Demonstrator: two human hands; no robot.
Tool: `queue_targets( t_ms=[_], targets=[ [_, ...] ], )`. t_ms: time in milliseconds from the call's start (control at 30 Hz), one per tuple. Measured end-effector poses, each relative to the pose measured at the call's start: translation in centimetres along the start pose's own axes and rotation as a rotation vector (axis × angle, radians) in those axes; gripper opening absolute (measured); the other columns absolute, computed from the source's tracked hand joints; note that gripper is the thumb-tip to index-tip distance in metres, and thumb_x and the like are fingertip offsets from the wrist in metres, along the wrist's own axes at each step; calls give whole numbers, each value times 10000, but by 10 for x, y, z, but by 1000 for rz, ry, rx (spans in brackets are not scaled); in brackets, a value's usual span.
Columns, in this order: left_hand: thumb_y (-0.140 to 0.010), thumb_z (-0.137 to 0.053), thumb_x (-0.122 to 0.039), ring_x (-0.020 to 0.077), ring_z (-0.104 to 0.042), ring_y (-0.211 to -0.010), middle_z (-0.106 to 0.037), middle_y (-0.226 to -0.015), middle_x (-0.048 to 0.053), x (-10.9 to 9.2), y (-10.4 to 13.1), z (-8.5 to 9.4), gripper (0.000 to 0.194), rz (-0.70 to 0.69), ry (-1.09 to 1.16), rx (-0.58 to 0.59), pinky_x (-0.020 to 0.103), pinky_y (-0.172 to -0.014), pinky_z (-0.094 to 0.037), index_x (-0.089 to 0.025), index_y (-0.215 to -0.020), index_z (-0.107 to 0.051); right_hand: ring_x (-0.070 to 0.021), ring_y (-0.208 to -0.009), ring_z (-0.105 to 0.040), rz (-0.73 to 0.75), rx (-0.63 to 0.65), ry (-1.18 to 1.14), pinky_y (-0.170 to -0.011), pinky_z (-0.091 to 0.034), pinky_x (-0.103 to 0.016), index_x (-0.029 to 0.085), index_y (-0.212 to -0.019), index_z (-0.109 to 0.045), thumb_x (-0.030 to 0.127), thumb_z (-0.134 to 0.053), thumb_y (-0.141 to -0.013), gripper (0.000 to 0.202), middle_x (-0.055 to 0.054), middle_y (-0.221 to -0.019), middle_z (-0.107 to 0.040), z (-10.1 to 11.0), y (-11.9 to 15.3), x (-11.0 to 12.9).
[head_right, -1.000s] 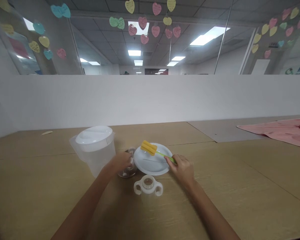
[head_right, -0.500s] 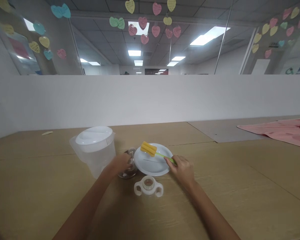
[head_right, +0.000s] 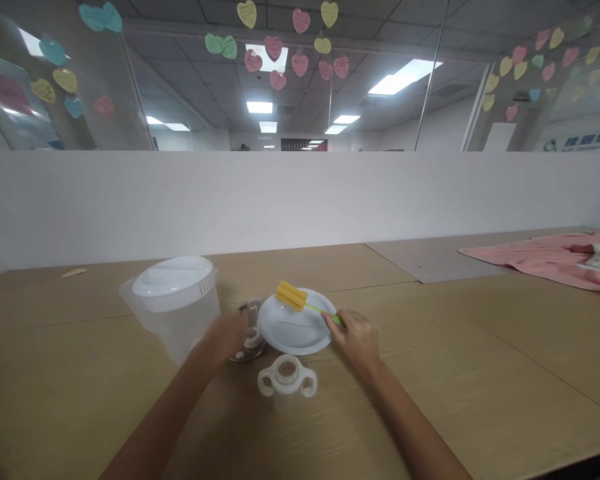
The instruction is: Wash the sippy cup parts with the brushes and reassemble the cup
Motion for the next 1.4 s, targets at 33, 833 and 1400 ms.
queue_targets(
  t_ms=[33,833,1400],
  targets=[
    [-860,-433,-182,305,-610,-1010,-629,-1107,199,-6,8,9,310,-19,8,-9,363,-791,-469,-94,-1122,-573,-108,-481,-495,-26,-2,6,-513,-295,-236,159,-614,-598,476,-473,-893,440,-25,-528,-580,0,0,-2],
    [-601,-755,-358,195,-602,-941,-630,-1052,22,-33,36,53,611,-508,914,42,259,-774,-480,-217,-1152,-534,-77,-421,-339,-548,85,-661,-406,-264,-208,156,-704,-565,610,-562,-744,456,70,-468,-368,-5,-44,-19],
    [-632,-687,-148,225,-519,-1027,-590,-1060,43,-2,20,62,515,-254,555,-843,334,-913,-431,-208,-1131,-574,-74,-474,-339,-183,600,-482,-431,-230,-218,192,-569,-401,606,-641,-692,494,45,-513,-411,62,-117,16]
  ],
)
Point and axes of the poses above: each hand's wrist, its own y-axis away from the middle knuckle, its own z-axis out of the back of the hand, x = y × z, the point moved 5 cm from there along -y, towards the middle knuckle
